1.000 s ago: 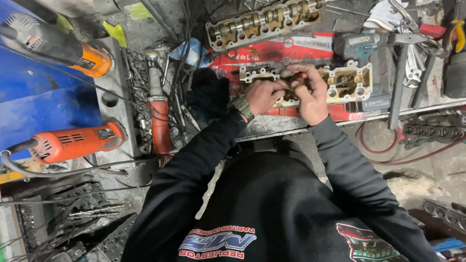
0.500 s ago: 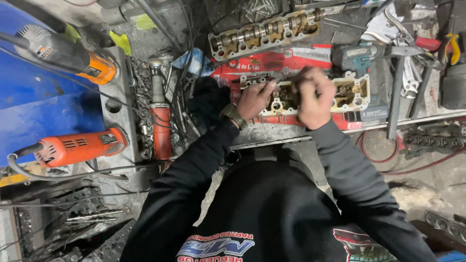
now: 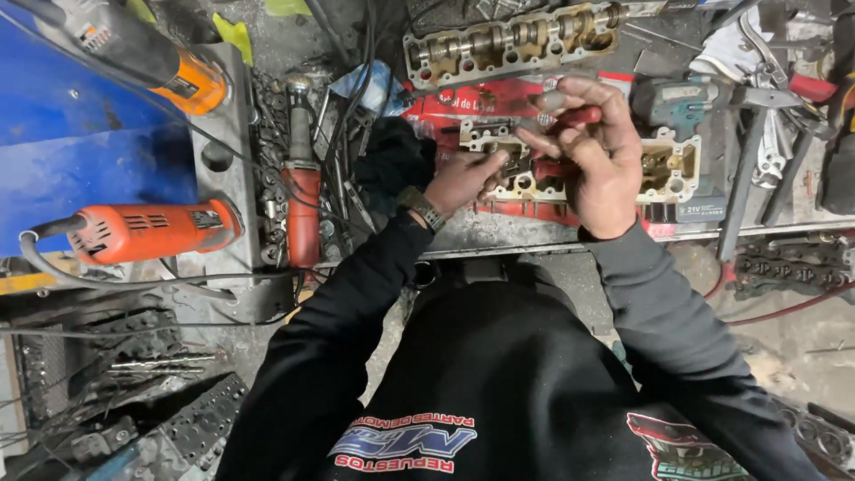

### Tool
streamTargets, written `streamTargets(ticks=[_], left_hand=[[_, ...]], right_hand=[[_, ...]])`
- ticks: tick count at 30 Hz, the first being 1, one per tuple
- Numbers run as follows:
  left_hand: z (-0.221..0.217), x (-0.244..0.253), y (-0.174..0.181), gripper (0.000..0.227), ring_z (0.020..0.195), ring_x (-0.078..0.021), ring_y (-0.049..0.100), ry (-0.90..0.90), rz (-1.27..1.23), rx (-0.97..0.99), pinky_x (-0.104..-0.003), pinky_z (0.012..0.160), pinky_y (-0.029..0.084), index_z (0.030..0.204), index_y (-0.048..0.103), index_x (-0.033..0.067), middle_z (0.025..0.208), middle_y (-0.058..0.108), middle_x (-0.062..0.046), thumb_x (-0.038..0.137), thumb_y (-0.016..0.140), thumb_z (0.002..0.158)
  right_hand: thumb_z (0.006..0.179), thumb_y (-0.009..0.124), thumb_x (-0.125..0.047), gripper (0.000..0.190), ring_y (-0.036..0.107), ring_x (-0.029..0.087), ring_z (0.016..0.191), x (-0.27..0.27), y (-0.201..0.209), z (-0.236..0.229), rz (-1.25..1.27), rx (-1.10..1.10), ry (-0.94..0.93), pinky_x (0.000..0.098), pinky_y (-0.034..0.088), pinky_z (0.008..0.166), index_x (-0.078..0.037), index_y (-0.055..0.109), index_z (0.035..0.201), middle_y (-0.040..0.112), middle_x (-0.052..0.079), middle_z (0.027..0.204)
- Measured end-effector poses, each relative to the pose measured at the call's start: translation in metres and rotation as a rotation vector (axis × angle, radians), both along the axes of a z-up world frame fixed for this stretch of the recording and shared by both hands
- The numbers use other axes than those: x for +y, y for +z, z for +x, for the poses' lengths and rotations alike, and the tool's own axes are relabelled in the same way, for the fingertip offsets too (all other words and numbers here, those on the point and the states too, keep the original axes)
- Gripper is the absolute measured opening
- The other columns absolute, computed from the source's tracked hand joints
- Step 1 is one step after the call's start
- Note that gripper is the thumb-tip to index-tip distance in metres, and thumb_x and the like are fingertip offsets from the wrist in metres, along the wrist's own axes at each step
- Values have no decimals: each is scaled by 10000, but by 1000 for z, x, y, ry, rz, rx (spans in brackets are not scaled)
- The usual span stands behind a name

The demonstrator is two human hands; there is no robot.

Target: The person uses a power impact wrench to remove bolts from a cylinder head on a workbench. They then lift the head cover to reveal the camshaft and proceed to remove the camshaft and other internal components by hand, placing them on the bench.

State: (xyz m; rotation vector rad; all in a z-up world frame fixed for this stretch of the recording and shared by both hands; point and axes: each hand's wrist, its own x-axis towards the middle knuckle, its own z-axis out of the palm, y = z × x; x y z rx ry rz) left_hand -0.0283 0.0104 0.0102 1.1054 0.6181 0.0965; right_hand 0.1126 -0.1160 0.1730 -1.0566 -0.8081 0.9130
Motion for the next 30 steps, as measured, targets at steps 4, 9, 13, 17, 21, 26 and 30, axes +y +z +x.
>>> streamTargets(ticks=[4,9,13,17,21,26,30], left_hand=[[-6,8,-23,416,592,-285,722,82,546,-44,-352,472,522,900,822,68,629,678,-131,389,637,1090],[9,-2,-31,172,789,-271,793,-138,1012,290,-365,682,619,830,812,309,710,765,25,433,693,834],[9,-4,-13,191,809,-362,800,-127,982,291,-450,708,633,867,840,222,732,784,-74,312,671,858],[9,0,-10,222,888,-355,797,-143,909,317,-471,777,643,915,832,287,786,802,-43,366,630,867],[17,3,-23,272,940,-397,786,-138,845,315,-522,805,639,963,823,263,822,806,-82,383,598,871],[7,3,-15,359,817,-289,787,150,557,248,-410,707,645,1002,840,159,801,791,-127,453,642,944],[2,9,-29,454,764,-259,813,184,275,225,-394,601,635,978,828,127,769,802,-128,506,579,1005]], right_hand=[[981,491,35,401,650,298,1145,12,-43,-18,37,-186,-186,611,625,1040,106,496,1375,583,248,1197],[974,472,78,313,651,431,1078,14,-95,-28,-6,-520,-297,658,603,890,118,560,1272,609,297,1110],[993,516,43,252,585,269,1027,15,-98,-43,-40,-573,-397,492,579,877,37,600,1230,605,184,1071],[1056,518,11,140,531,235,978,18,-110,-30,5,-524,-391,474,605,836,60,581,1171,511,146,1011],[1119,605,-118,182,445,182,891,19,-125,-20,64,-715,-469,381,476,762,30,618,1014,459,97,892],[1155,599,-139,247,617,289,800,24,-105,-20,89,-785,-339,440,509,759,18,653,972,595,160,841],[1141,615,-145,242,675,300,771,22,-100,-18,38,-785,-258,427,528,761,-29,693,943,728,148,867]])
